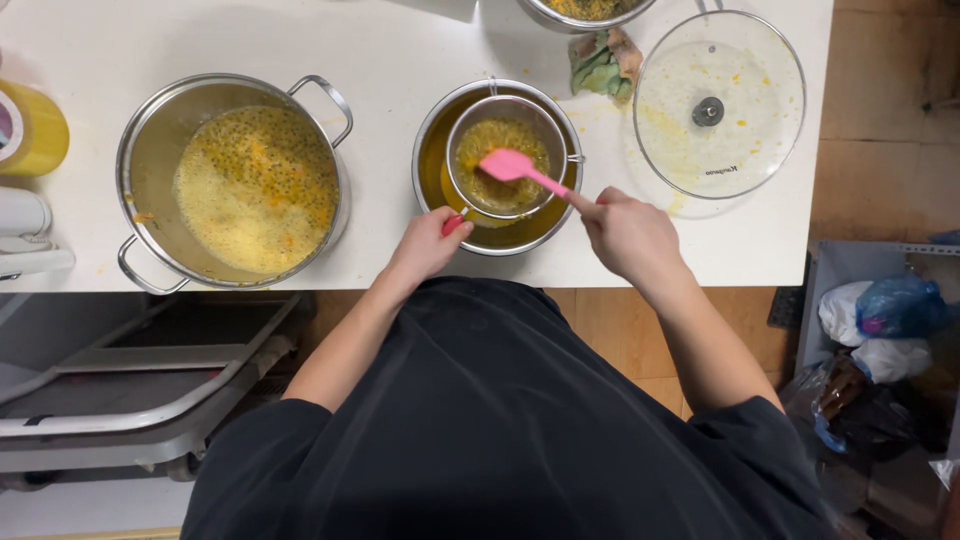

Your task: Straining passion fruit pulp through a sieve into a bowl and mixing it.

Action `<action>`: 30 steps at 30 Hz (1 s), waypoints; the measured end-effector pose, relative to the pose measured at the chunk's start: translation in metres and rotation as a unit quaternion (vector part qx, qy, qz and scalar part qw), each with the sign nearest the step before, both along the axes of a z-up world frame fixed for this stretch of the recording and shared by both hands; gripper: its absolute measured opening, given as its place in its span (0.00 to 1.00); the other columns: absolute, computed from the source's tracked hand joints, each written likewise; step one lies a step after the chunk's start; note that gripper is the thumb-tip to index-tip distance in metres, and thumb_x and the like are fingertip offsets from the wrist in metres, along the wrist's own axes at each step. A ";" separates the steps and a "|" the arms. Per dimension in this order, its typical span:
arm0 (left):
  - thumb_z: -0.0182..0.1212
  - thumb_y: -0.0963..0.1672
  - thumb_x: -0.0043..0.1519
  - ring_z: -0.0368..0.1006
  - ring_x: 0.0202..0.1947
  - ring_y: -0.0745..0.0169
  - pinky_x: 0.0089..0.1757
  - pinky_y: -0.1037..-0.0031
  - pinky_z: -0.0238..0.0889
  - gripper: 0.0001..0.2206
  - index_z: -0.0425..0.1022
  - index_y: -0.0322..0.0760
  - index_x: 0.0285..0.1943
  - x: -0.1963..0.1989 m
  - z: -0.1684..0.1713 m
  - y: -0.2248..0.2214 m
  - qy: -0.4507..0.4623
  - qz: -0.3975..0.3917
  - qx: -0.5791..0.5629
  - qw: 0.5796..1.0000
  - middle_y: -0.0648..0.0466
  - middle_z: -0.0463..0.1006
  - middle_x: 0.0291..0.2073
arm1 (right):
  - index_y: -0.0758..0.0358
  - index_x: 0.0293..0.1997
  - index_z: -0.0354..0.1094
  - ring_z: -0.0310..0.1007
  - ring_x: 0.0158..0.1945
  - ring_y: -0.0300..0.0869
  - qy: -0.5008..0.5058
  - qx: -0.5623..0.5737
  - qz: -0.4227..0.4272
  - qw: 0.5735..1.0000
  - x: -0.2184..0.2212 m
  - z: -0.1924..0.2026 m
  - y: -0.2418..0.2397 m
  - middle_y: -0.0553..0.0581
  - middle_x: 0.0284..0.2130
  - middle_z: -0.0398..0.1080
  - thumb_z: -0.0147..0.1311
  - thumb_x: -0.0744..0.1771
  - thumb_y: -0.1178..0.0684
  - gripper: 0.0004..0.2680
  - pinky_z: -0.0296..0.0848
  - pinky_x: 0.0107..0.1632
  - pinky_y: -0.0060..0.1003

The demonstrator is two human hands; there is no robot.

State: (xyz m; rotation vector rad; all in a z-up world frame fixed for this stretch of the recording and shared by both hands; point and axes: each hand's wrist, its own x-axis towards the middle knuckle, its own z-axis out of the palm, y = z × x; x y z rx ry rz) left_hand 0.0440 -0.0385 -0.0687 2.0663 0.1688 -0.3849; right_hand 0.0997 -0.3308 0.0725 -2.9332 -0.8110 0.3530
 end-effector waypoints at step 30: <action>0.62 0.50 0.62 0.77 0.30 0.43 0.36 0.60 0.68 0.16 0.77 0.32 0.41 -0.012 -0.003 0.002 -0.001 0.014 0.007 1.000 0.41 0.79 0.28 | 0.35 0.61 0.72 0.75 0.31 0.51 0.040 -0.028 -0.018 0.999 -0.013 -0.005 0.009 0.57 0.29 0.71 0.51 0.68 0.50 0.15 0.75 0.33 0.48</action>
